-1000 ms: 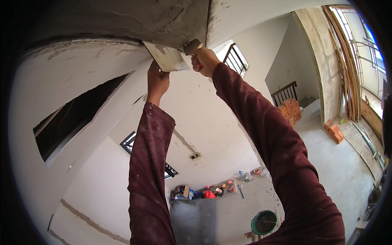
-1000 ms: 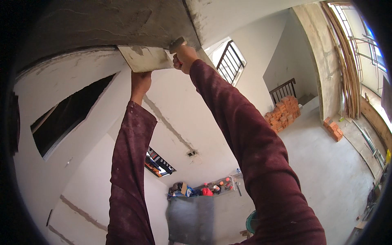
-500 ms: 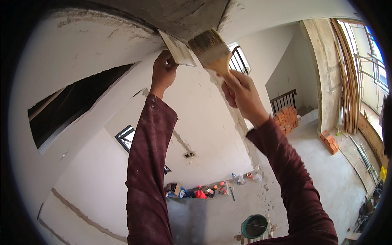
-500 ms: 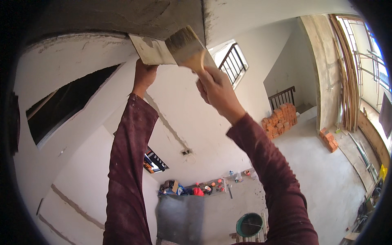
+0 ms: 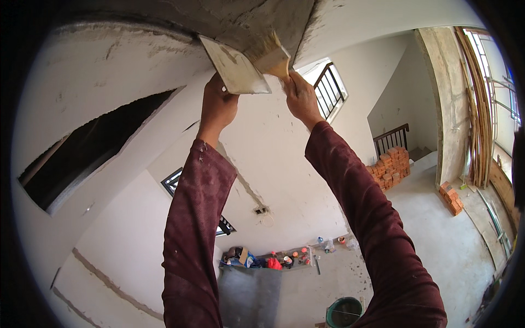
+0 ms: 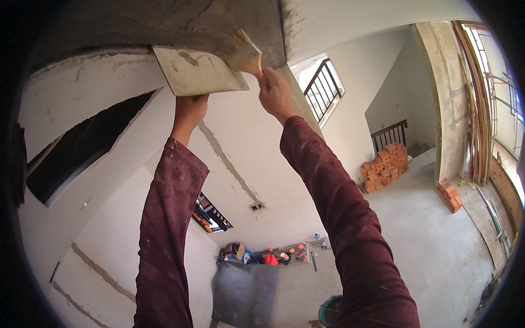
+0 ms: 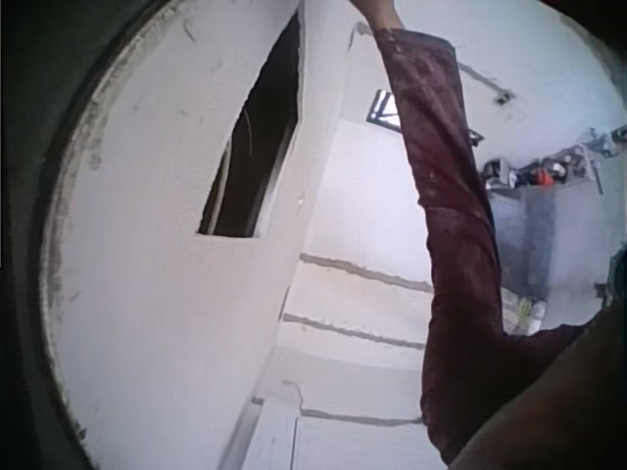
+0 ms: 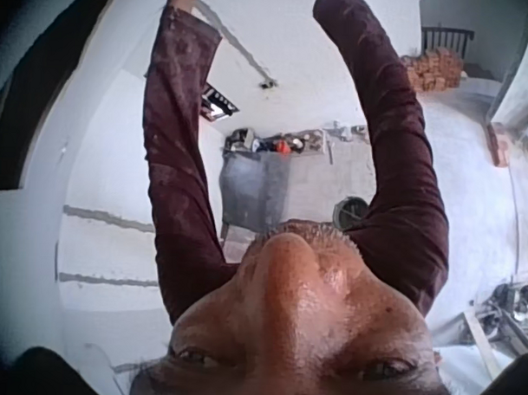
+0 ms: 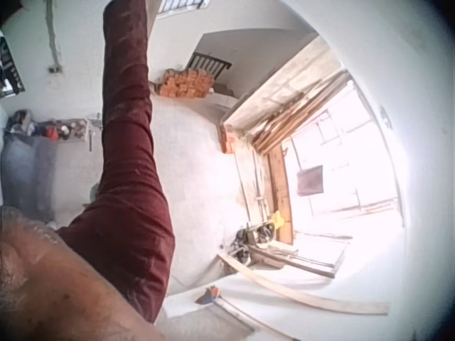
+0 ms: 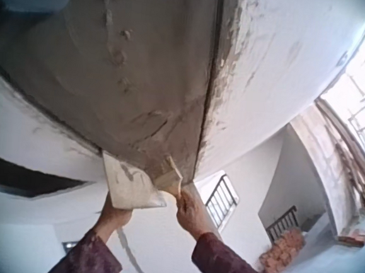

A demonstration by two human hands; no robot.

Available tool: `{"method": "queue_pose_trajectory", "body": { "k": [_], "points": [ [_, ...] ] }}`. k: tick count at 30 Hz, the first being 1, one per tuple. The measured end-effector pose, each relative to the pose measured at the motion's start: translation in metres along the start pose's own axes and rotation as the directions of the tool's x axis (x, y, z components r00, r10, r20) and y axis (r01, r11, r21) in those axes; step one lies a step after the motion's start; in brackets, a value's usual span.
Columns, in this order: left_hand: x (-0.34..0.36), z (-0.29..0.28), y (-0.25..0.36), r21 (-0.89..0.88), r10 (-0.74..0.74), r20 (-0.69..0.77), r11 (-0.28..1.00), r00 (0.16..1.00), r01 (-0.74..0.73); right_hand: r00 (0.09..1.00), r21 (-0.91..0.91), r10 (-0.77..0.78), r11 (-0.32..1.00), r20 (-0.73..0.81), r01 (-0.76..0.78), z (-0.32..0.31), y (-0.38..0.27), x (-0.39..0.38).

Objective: The person applies plaster to a ceiling edge using a trowel and a hawk, then smooths the applied material with a brush.

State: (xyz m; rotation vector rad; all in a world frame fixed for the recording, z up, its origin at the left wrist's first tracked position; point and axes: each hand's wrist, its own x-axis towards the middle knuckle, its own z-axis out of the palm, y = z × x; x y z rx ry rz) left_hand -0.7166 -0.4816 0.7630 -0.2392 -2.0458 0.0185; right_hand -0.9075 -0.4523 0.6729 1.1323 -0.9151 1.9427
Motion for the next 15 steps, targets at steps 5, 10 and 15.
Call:
{"method": "queue_pose_trajectory", "body": {
  "k": [5, 10, 15],
  "points": [
    [-0.005, -0.014, -0.008, 0.174, 0.051, 0.024, 0.983, 0.998, -0.055, 0.978, -0.057, 0.181, 0.983, 0.103, -0.176, -0.031, -0.007, -0.044],
    [-0.007, -0.009, -0.008, 0.124, -0.033, -0.013, 0.992, 0.999, 0.034, 0.994, 0.219, -0.110, 0.970, 0.012, 0.105, -0.038, -0.076, -0.019],
    [0.000, 0.006, -0.008, 0.075, 0.061, -0.063, 0.996, 0.996, -0.056, 0.999, -0.060, -0.046, 0.997, 0.014, 0.046, -0.020, -0.021, -0.001]
  ]
}}
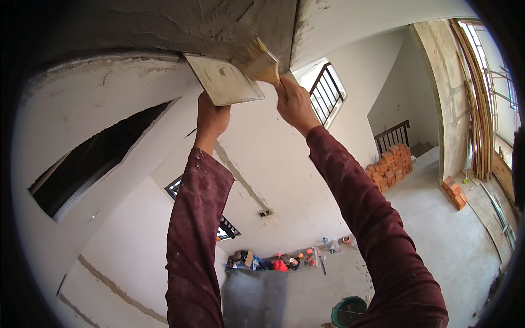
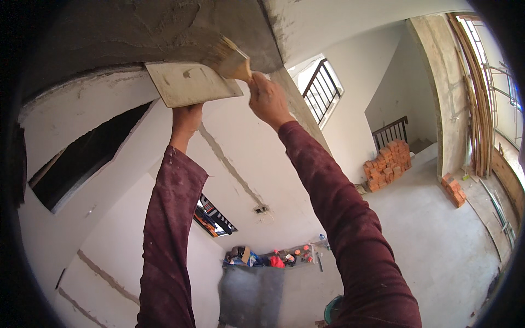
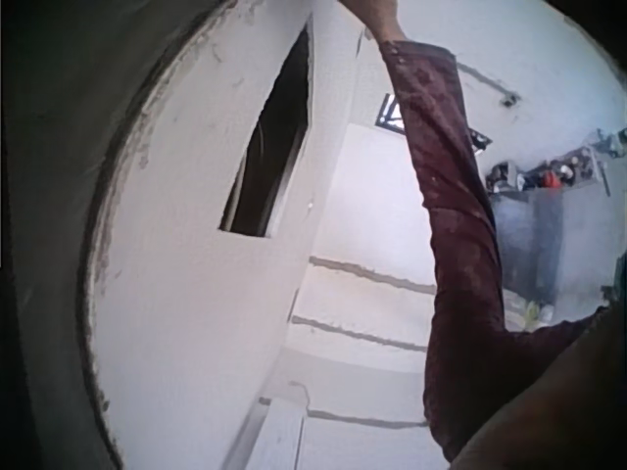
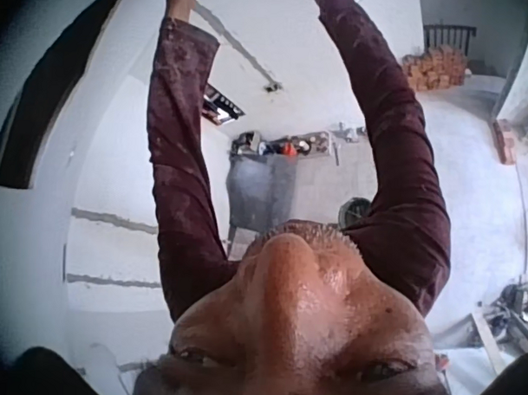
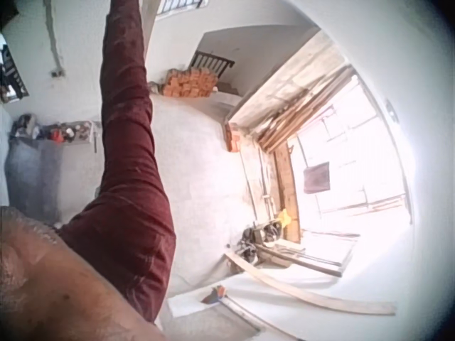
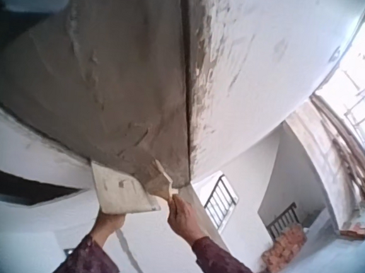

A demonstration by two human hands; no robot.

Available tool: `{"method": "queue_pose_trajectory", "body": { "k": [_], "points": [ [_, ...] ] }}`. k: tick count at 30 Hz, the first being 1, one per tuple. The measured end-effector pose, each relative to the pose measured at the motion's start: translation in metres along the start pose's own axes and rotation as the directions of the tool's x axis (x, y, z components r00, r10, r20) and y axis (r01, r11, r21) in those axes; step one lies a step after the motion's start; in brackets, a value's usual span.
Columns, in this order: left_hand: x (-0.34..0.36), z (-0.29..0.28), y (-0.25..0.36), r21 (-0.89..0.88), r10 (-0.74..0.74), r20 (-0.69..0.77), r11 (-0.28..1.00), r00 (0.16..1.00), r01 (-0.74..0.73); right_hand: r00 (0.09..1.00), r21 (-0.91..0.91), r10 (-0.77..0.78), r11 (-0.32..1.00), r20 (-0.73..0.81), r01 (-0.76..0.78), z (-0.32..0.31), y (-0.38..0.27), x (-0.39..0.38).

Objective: The person applies plaster to a ceiling edge using a trowel and a hawk, then smooths the applied material with a brush.

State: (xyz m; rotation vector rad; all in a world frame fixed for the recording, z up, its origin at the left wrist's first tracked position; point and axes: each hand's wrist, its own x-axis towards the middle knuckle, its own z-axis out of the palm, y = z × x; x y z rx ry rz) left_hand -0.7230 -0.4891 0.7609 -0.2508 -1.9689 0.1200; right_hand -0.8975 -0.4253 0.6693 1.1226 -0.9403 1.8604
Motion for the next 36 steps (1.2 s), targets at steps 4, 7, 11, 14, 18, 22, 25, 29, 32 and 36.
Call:
{"method": "queue_pose_trajectory", "body": {
  "k": [4, 7, 11, 14, 18, 22, 25, 29, 32, 36],
  "points": [
    [-0.006, -0.011, -0.003, 0.038, -0.054, 0.054, 0.998, 0.997, 0.052, 0.991, -0.054, 0.119, 0.992, 0.065, -0.116, -0.014, 0.019, -0.042],
    [-0.007, -0.019, 0.001, 0.048, -0.060, 0.036, 0.997, 0.998, 0.058, 0.999, 0.186, 0.042, 0.982, 0.003, -0.041, -0.031, -0.039, -0.045],
    [-0.004, -0.010, 0.003, 0.064, -0.085, 0.047, 0.995, 0.995, 0.082, 0.994, 0.246, -0.096, 0.963, -0.053, 0.106, -0.022, -0.066, -0.013],
    [0.002, -0.002, 0.008, 0.085, -0.064, 0.052, 0.995, 0.997, 0.059, 0.989, 0.061, -0.111, 0.991, -0.100, 0.117, -0.004, -0.030, 0.003],
    [-0.004, -0.009, 0.010, -0.001, -0.111, 0.044, 0.994, 0.993, 0.111, 0.992, -0.060, 0.107, 0.993, 0.065, -0.103, -0.013, -0.007, -0.031],
    [-0.010, -0.016, -0.005, 0.069, -0.047, 0.008, 0.997, 0.999, 0.047, 0.996, 0.170, -0.088, 0.981, -0.033, 0.092, -0.029, -0.053, -0.036],
    [-0.008, -0.008, -0.002, -0.008, -0.112, 0.038, 0.994, 0.993, 0.112, 0.979, 0.147, -0.191, 0.969, -0.068, 0.199, -0.016, -0.056, -0.005],
    [0.001, 0.002, -0.001, -0.032, -0.055, 0.011, 0.998, 0.998, 0.055, 0.999, -0.074, 0.012, 0.997, 0.035, -0.009, 0.000, 0.012, -0.001],
    [-0.006, -0.005, -0.004, -0.006, -0.054, 0.004, 0.999, 0.999, 0.054, 0.964, -0.178, 0.223, 0.964, 0.147, -0.197, -0.008, 0.029, -0.034],
    [-0.007, -0.008, -0.005, -0.005, -0.052, 0.004, 0.999, 0.999, 0.052, 0.890, -0.057, 0.392, 0.919, 0.233, -0.390, -0.018, 0.021, -0.042]
  ]
}}
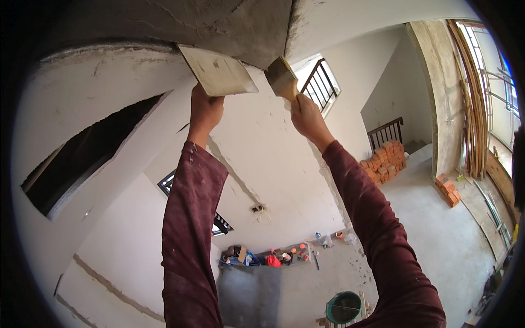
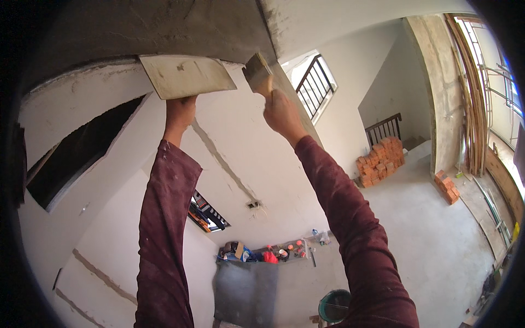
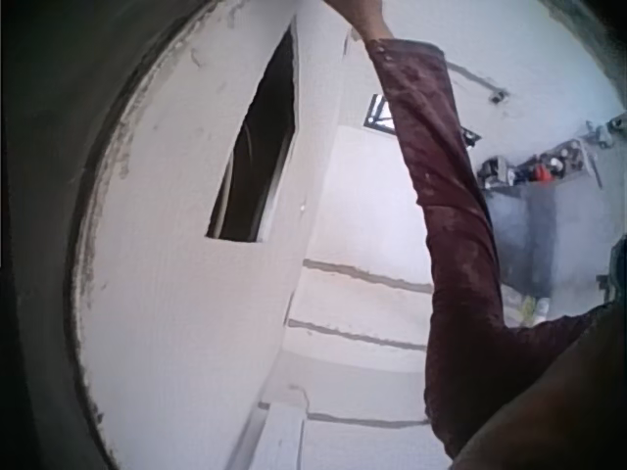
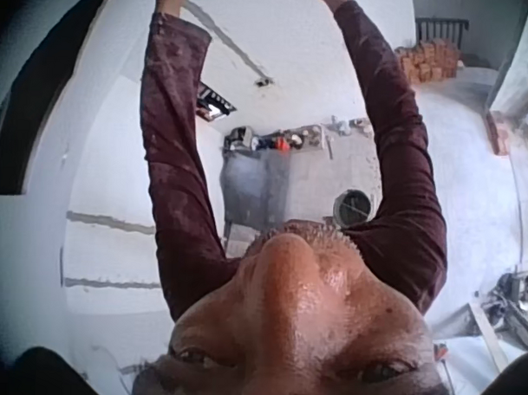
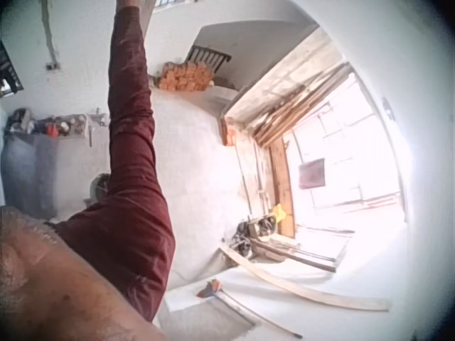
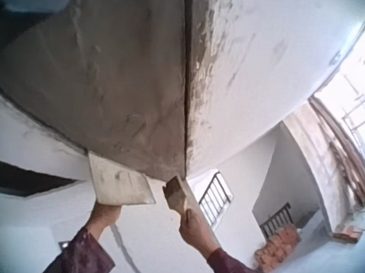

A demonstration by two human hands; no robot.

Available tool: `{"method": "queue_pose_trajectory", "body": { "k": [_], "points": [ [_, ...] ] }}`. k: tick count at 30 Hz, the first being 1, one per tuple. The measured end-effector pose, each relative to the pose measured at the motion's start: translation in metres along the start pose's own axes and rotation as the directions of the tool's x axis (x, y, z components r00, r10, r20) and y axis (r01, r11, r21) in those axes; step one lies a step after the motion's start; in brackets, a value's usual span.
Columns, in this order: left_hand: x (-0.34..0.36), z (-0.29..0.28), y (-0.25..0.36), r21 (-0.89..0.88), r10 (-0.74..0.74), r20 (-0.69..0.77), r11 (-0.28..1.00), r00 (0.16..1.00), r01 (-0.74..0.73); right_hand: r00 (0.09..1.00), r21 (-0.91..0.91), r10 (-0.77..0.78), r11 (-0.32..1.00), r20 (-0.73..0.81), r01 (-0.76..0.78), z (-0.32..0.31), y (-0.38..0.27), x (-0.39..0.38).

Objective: The person applies plaster to a ceiling edge using a trowel and a hawk, then smooths the applied material with a brush.

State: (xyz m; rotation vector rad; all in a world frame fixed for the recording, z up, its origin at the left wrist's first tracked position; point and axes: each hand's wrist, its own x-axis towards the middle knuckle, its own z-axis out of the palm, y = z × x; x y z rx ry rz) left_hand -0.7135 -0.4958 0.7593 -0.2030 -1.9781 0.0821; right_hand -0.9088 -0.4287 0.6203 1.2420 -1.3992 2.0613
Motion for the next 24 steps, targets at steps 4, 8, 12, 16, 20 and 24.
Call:
{"method": "queue_pose_trajectory", "body": {
  "k": [4, 8, 12, 16, 20, 24],
  "points": [
    [0.002, -0.005, 0.003, -0.002, 0.039, 0.039, 0.999, 0.998, -0.039, 0.906, 0.504, 0.279, 0.760, 0.319, -0.411, -0.001, -0.046, 0.019],
    [0.008, 0.007, 0.014, -0.011, -0.035, 0.043, 0.999, 0.998, 0.036, 0.880, 0.560, 0.288, 0.685, 0.379, -0.466, -0.006, -0.089, 0.053],
    [0.002, 0.002, 0.012, -0.091, -0.082, 0.062, 0.992, 0.995, 0.087, 0.893, 0.620, 0.171, 0.665, 0.416, -0.416, -0.026, -0.116, 0.022],
    [0.001, -0.007, 0.000, -0.010, -0.023, 0.048, 1.000, 0.999, 0.023, 0.905, 0.653, 0.223, 0.632, 0.362, -0.417, -0.044, -0.115, -0.020],
    [0.012, 0.014, 0.011, -0.085, 0.048, 0.023, 0.995, 0.999, -0.045, 0.869, 0.607, 0.321, 0.624, 0.376, -0.493, -0.018, -0.047, 0.045],
    [0.007, 0.013, 0.007, -0.073, 0.095, -0.027, 0.993, 0.995, -0.096, 0.877, 0.668, 0.203, 0.580, 0.436, -0.466, -0.009, -0.093, 0.060]
  ]
}}
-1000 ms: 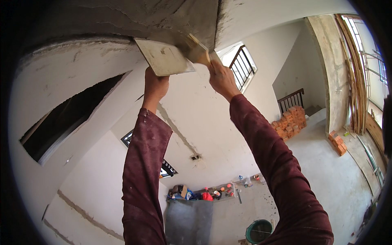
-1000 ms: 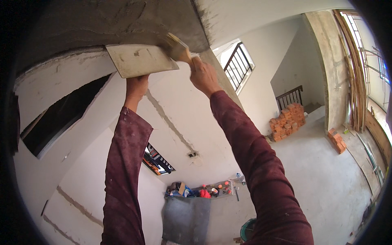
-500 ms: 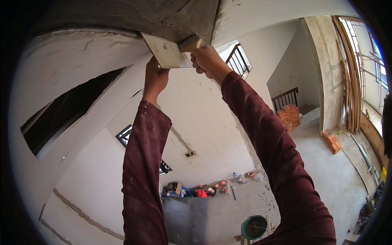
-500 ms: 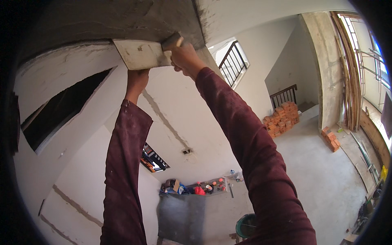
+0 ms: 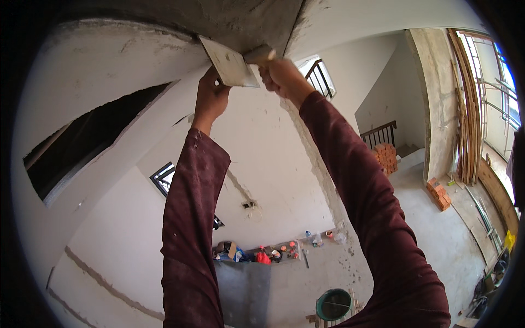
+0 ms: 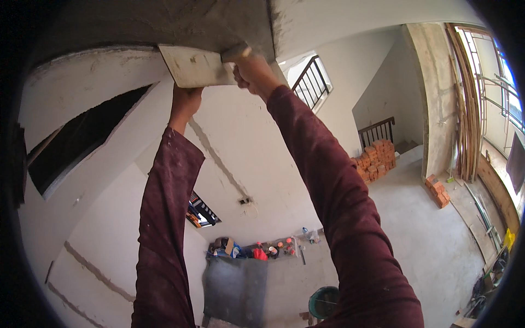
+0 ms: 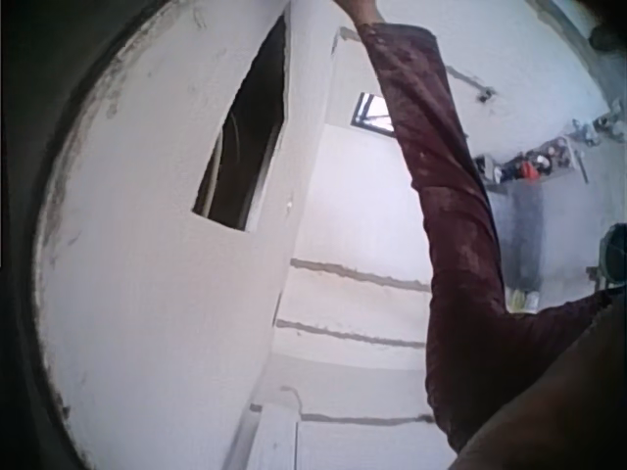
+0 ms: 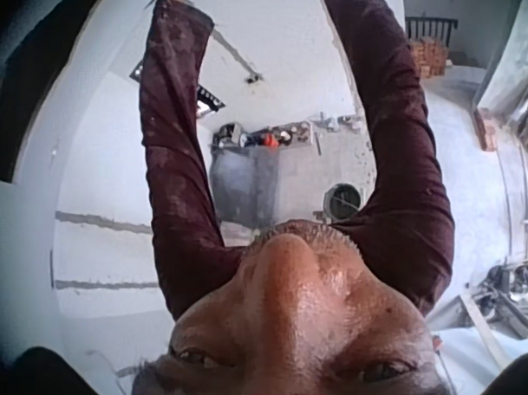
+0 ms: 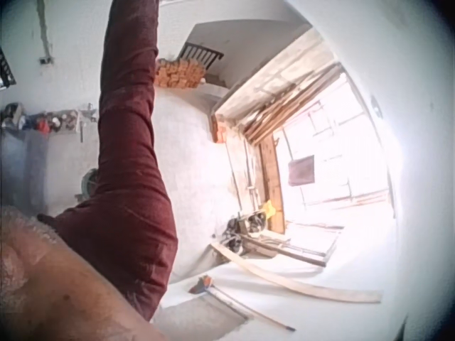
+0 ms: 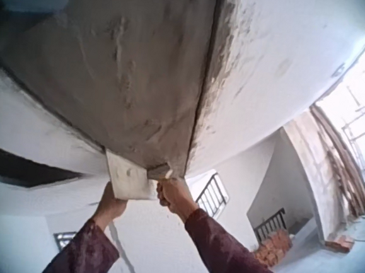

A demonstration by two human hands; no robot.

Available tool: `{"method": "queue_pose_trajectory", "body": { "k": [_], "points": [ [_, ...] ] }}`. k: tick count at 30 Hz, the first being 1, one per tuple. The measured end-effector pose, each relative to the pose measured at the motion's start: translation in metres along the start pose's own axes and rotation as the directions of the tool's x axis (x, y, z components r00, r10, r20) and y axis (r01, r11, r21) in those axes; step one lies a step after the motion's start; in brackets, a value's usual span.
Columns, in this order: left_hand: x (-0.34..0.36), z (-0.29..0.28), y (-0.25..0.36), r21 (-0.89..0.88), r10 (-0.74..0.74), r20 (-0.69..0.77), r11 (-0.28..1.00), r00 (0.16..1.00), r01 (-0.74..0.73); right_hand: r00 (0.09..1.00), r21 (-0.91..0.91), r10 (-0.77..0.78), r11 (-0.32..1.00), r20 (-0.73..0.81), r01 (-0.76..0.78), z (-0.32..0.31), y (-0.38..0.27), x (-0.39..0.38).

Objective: The person applies plaster to a ceiling edge using a trowel and a hawk, then smooths the applied material with a brush.

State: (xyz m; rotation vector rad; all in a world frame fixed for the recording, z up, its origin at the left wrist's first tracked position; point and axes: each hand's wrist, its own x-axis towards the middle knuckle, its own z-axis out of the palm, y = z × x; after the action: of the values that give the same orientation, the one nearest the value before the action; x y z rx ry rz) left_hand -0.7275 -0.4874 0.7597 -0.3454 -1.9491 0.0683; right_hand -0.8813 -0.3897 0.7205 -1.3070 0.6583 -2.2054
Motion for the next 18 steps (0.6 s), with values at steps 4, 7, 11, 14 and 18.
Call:
{"method": "queue_pose_trajectory", "body": {
  "k": [4, 7, 11, 14, 18],
  "points": [
    [-0.007, -0.020, -0.008, 0.097, -0.008, 0.050, 0.995, 0.999, 0.003, 0.985, 0.130, 0.006, 0.991, 0.170, -0.029, -0.006, -0.005, -0.057],
    [-0.007, -0.022, -0.010, 0.109, -0.015, 0.042, 0.994, 0.999, 0.010, 0.999, 0.119, 0.044, 0.992, 0.026, -0.047, -0.018, -0.006, -0.067],
    [0.001, 0.001, -0.004, 0.041, 0.024, 0.019, 0.999, 1.000, -0.025, 0.988, 0.079, 0.155, 0.985, -0.005, -0.155, -0.033, -0.003, -0.016],
    [0.005, 0.004, 0.004, -0.014, -0.010, -0.025, 1.000, 1.000, 0.010, 0.997, 0.042, 0.083, 0.996, 0.002, -0.083, -0.008, -0.014, 0.001],
    [-0.007, -0.012, -0.019, 0.005, -0.069, 0.036, 0.998, 0.997, 0.069, 0.972, 0.061, 0.020, 0.998, 0.235, -0.036, -0.008, -0.026, -0.059]
  ]
}}
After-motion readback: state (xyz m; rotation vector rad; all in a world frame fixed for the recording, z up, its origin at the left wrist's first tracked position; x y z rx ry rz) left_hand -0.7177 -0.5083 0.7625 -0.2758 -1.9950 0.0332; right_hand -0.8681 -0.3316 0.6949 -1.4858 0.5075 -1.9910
